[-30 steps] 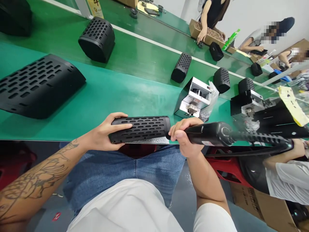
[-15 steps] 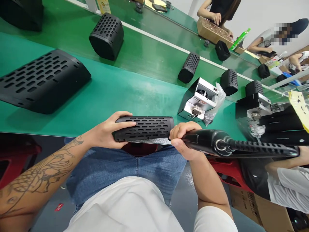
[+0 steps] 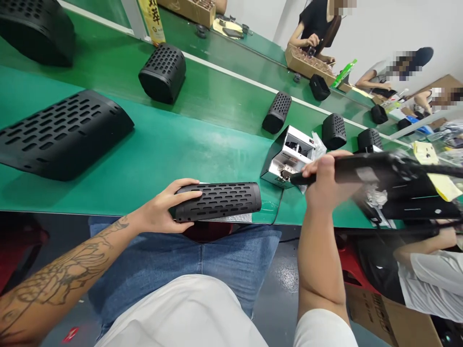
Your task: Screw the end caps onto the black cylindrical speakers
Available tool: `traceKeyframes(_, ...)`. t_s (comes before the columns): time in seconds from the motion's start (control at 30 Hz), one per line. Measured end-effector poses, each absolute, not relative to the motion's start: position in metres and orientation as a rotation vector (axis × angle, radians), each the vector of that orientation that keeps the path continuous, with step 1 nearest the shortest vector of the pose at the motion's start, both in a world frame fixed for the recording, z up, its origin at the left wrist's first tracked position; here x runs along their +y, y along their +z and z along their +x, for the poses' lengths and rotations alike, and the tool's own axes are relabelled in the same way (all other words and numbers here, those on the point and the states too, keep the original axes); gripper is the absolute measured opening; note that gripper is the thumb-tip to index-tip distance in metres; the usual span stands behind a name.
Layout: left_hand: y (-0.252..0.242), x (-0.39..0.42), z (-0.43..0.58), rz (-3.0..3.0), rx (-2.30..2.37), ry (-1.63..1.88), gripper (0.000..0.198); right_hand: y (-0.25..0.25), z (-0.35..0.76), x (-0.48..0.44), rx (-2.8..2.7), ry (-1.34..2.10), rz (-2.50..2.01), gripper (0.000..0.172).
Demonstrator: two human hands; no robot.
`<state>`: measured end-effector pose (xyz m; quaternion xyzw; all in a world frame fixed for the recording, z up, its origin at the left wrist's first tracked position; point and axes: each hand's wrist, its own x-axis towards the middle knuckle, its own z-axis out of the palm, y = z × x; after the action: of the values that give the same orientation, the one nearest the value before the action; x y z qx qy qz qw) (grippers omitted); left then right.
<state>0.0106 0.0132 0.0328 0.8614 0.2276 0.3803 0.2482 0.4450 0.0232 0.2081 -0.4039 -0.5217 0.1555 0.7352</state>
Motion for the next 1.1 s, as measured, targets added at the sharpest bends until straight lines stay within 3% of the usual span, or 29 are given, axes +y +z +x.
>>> traceKeyframes(0.13, 0.023, 0.009, 0.020, 2.256, 0.729, 1.009, 0.143, 0.180, 0.472, 0.069, -1.192, 0.274, -1.009, 0.047)
traceKeyframes(0.27, 0.009, 0.007, 0.022, 2.185, 0.759, 0.982, 0.160, 0.157, 0.475, 0.085, -1.136, 0.235, -0.983, 0.060)
traceKeyframes(0.47, 0.000, 0.006, 0.027, 2.094, 0.791, 0.995, 0.152, 0.180, 0.453, 0.044, -1.115, 0.295, -0.903, 0.050)
traceKeyframes(0.7, 0.002, 0.000, 0.033, 2.061, 0.805, 1.033, 0.156, 0.219, 0.364, -0.046, -1.280, 0.792, -0.657, 0.041)
traceKeyframes(1.1, 0.010, 0.000, 0.038, 2.063, 0.789, 1.009, 0.154, 0.192, 0.313, -0.037, -1.359, 0.811, -0.719, 0.057)
